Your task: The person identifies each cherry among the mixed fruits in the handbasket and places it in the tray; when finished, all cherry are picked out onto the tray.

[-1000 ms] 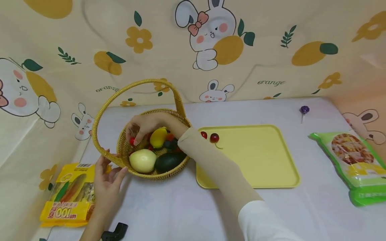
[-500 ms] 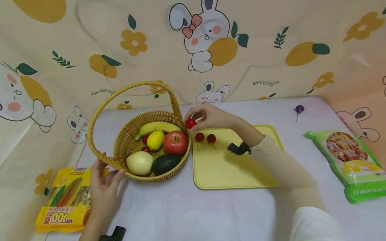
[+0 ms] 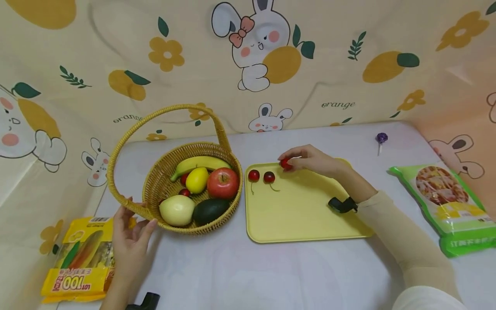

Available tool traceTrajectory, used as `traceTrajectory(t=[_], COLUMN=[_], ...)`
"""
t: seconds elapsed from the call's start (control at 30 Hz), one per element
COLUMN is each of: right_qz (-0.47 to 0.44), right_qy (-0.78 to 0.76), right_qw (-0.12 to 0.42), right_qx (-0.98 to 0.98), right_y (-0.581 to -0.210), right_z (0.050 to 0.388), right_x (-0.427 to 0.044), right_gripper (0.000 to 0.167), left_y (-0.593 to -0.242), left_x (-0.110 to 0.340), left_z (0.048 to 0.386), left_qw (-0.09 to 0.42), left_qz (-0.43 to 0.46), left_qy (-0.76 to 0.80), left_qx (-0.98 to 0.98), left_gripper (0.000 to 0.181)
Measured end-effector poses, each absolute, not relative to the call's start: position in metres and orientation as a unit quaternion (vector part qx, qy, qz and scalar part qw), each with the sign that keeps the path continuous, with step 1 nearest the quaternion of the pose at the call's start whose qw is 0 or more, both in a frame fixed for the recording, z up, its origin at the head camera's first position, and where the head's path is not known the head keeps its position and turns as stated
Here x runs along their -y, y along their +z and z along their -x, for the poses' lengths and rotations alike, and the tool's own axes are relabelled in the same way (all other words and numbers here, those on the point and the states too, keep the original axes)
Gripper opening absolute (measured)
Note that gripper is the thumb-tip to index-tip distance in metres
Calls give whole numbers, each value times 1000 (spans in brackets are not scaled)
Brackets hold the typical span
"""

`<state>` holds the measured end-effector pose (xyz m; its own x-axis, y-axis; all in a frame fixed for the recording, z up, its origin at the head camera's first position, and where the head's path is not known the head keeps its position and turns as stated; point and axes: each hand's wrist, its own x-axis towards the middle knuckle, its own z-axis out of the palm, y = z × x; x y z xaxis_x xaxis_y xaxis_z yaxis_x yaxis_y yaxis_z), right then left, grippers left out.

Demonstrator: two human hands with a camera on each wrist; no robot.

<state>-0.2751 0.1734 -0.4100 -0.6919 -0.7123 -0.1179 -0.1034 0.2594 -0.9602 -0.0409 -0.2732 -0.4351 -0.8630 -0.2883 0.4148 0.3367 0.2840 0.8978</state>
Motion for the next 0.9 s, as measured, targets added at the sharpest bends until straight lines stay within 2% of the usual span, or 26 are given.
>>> traceTrajectory(t=[0.33,0.9], right_qz=[299,328], right_qy=[-476,-408], right_qw=[205,197], right_qx=[-801,-829], right_y=[-424,-424], right_z=[274,267], right_x=[-174,-164], right_gripper=[28,22], left_y=[-434,-434], left_x=[273,273], left_z=[41,41], left_qw=[264,271], left_qz=[17,20], left_qy=[-576,-581], left_qx=[773,767], left_gripper=[77,76])
